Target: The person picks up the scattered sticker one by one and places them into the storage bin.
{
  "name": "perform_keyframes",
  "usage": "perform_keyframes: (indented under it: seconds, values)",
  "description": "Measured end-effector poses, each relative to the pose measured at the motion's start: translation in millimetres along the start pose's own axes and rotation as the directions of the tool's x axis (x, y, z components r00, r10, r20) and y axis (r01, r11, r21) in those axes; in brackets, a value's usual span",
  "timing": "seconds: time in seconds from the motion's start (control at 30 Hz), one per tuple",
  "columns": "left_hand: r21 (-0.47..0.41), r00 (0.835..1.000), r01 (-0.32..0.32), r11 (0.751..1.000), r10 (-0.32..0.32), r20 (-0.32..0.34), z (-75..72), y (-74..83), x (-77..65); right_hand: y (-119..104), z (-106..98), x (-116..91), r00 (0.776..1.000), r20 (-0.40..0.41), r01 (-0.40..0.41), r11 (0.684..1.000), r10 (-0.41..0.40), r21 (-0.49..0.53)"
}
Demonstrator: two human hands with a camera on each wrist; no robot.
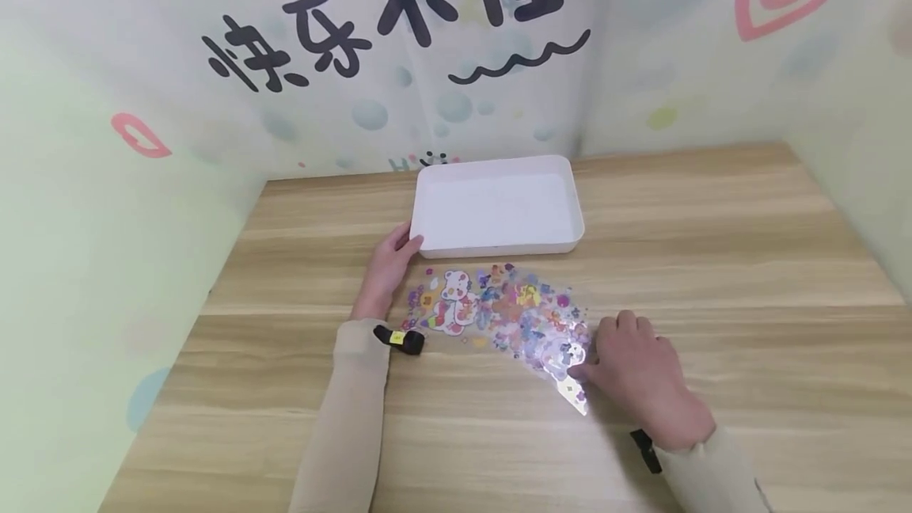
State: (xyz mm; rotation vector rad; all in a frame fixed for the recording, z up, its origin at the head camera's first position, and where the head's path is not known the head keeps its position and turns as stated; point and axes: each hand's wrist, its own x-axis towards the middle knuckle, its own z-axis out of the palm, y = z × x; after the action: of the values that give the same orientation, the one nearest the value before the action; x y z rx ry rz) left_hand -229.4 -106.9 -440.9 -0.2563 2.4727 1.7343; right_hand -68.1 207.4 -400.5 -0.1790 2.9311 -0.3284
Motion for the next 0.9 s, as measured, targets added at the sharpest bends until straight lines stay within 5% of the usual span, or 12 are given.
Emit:
perform_keyframes:
  seconds: [0.43,0.9]
  values:
    - [0.010,1.000,-0.007,1.000,0.007,-0.021,3.0,-0.8,-2.1,4.5,1.4,-5.1,0.999,0.015,0.030,0.998,-0.030,0.047]
    - [-0.020,0.996,-0.035,0.999,0.034,-0.080,2.3,-1.0,-7.7,6.8,0.9,-6.7,0.994,-0.067,0.095,0.994,-0.092,0.051]
